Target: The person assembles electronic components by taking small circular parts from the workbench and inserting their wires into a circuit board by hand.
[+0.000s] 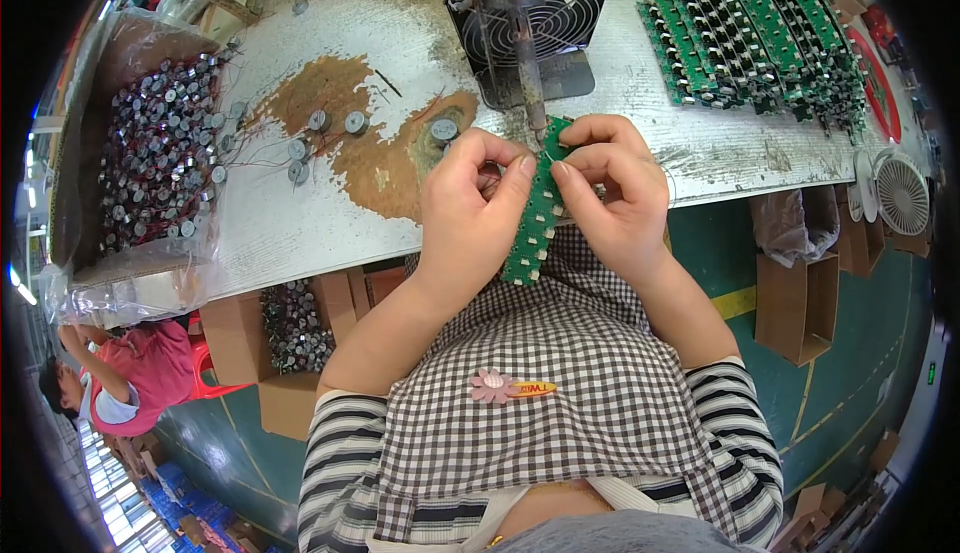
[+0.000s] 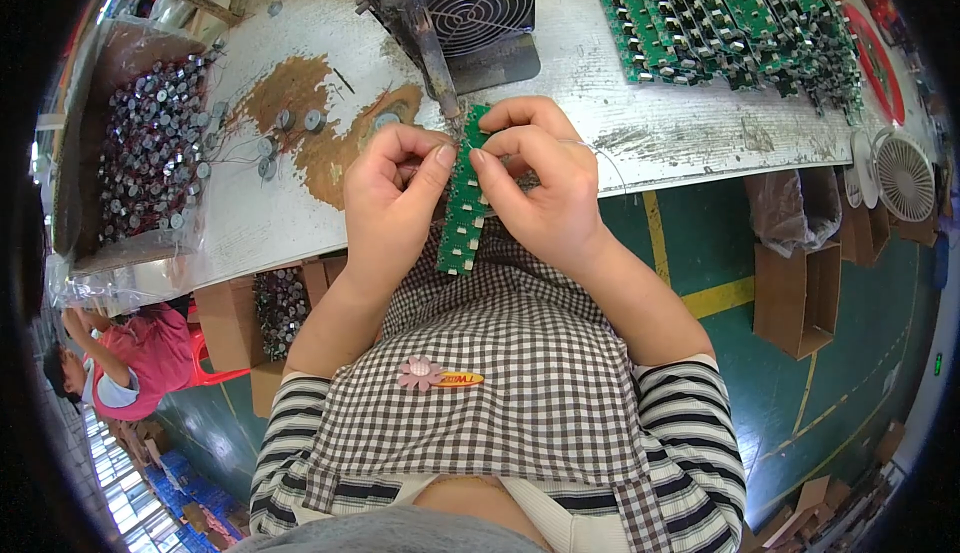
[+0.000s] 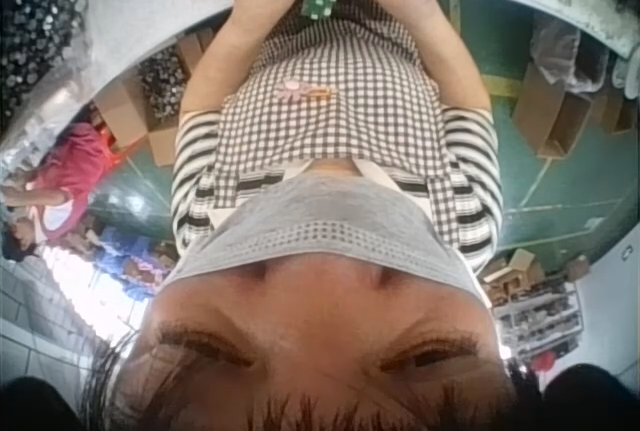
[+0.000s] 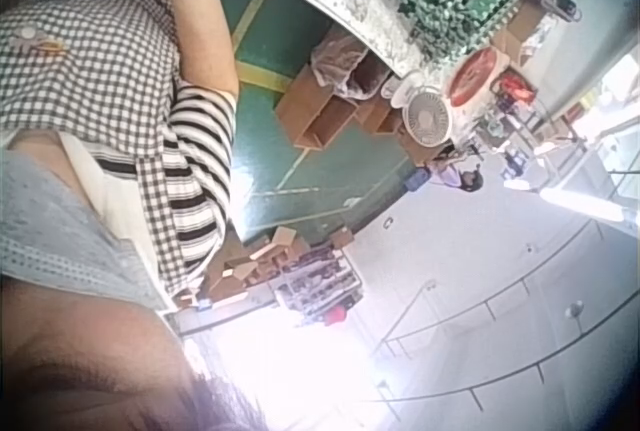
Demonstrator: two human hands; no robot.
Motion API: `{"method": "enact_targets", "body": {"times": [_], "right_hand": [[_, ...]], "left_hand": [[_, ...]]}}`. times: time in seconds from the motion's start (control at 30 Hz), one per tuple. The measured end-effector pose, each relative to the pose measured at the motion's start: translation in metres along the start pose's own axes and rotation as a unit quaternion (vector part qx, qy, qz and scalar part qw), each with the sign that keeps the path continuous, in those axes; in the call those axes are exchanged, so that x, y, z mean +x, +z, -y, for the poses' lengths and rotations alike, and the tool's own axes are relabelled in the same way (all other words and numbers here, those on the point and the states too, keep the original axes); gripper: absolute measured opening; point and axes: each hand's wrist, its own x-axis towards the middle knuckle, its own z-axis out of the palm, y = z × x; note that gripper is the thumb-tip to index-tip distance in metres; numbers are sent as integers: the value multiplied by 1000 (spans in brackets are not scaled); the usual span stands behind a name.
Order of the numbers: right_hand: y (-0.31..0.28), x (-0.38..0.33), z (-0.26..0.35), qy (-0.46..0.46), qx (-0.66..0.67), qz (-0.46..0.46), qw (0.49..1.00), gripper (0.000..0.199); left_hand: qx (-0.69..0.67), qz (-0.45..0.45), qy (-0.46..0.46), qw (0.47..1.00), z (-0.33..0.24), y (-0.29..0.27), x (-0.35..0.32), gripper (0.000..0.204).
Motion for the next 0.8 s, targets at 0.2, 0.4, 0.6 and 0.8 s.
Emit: {"method": "enact_targets", "body": {"times": [0.2,0.4,0.6,0.8], "right_hand": [[1,2,-3,-8,-13,7,1000,8],[2,3,4,-9,-2,0,1000,8],[2,-4,2,14,14,3,1000,8],[1,-3,4,47,69,-2,997,8]], "left_hand": [[-2,-27,11,1000,1,1,2,9],[-34,-42,2,999,-6,1,0,9],[23,-13,-2,1000,-3,-3,-1,8],[8,19,-36,999,-4,-9,5,10]]}}
